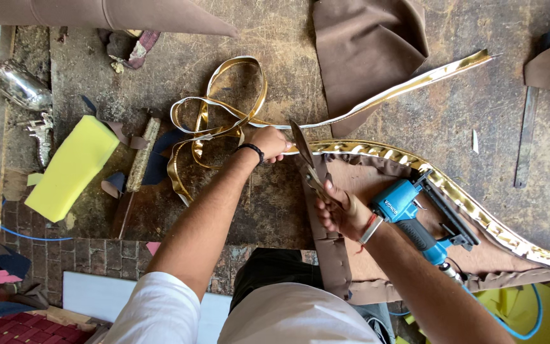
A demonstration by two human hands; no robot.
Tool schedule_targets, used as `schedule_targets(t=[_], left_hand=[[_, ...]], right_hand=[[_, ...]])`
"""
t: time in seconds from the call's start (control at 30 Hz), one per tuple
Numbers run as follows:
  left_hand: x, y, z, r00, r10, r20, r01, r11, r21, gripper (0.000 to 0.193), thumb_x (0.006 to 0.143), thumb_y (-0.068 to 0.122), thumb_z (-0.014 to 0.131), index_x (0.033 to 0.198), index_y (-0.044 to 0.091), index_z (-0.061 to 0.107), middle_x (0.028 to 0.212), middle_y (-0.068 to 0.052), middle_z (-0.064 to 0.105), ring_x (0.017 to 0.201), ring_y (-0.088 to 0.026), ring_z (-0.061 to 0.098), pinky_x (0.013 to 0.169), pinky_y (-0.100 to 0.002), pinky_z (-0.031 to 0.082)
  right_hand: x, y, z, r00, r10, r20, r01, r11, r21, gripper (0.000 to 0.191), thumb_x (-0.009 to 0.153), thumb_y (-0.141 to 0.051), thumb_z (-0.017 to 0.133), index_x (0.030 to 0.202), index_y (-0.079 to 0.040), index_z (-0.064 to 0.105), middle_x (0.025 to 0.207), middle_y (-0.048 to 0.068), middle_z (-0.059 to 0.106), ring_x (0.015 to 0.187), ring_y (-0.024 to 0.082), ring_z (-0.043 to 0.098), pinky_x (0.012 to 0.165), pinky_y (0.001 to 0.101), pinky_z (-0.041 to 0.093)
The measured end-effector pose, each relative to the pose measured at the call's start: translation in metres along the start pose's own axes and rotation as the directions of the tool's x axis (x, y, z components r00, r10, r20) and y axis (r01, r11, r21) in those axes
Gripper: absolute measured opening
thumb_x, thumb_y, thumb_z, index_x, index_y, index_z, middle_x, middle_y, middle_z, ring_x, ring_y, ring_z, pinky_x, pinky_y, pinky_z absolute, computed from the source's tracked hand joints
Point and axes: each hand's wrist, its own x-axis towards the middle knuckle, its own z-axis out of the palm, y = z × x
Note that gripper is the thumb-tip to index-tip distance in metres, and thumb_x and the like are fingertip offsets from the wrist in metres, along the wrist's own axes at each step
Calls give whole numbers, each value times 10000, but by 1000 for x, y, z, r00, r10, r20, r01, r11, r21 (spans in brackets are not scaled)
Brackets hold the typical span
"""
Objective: The person works on a tufted brown fabric panel on a workbench. They fold the fabric over the panel's edge and staple it down with a pneumatic staple gun, trim excess fabric with shears, then align a gold decorative trim along the edge and staple it in place, cutting the trim to length with shears.
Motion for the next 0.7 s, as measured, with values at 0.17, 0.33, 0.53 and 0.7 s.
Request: schedule_targets(t=[0.17, 0.33, 0.53, 0.7], left_hand=[[-4, -2, 2, 999, -32, -29, 32, 999, 22, 348, 1001, 358, 641, 850, 90, 804, 711, 5, 754, 583, -103, 679, 661, -327, 561], [-10, -10, 6, 985, 30, -168, -35, 999, -32, 277, 933, 376, 723, 951, 113, 809, 738, -41, 766, 617, -140, 712, 723, -321, 554], [-4, -26, 18, 989, 114, -99, -138, 951, -277, 267, 907, 335, 723, 974, 94, 816, 759, -72, 779, 630, -169, 719, 678, -351, 558], [4, -35, 29, 962, 257, -91, -267, 954, -138, 268, 896, 357, 723, 977, 116, 807, 799, -72, 786, 707, -198, 748, 714, -356, 570]], right_hand=[[8, -15, 17, 1000, 15, -17, -16, 999, -38, 614, 867, -740, 603, 760, -136, 559, 672, 14, 512, 594, 189, 539, 567, 326, 451], [-14, 5, 35, 996, 15, -90, -24, 995, -98, 577, 866, -657, 584, 834, -82, 593, 742, 85, 586, 671, 239, 608, 652, 380, 525], [-10, 74, 74, 976, -162, -146, 164, 986, -1, 485, 890, -579, 632, 851, -98, 575, 749, 65, 571, 700, 226, 589, 667, 392, 509], [35, 91, 102, 885, -297, -358, 349, 933, 87, 512, 880, -608, 642, 830, -106, 556, 713, 57, 550, 649, 233, 564, 611, 384, 484]])
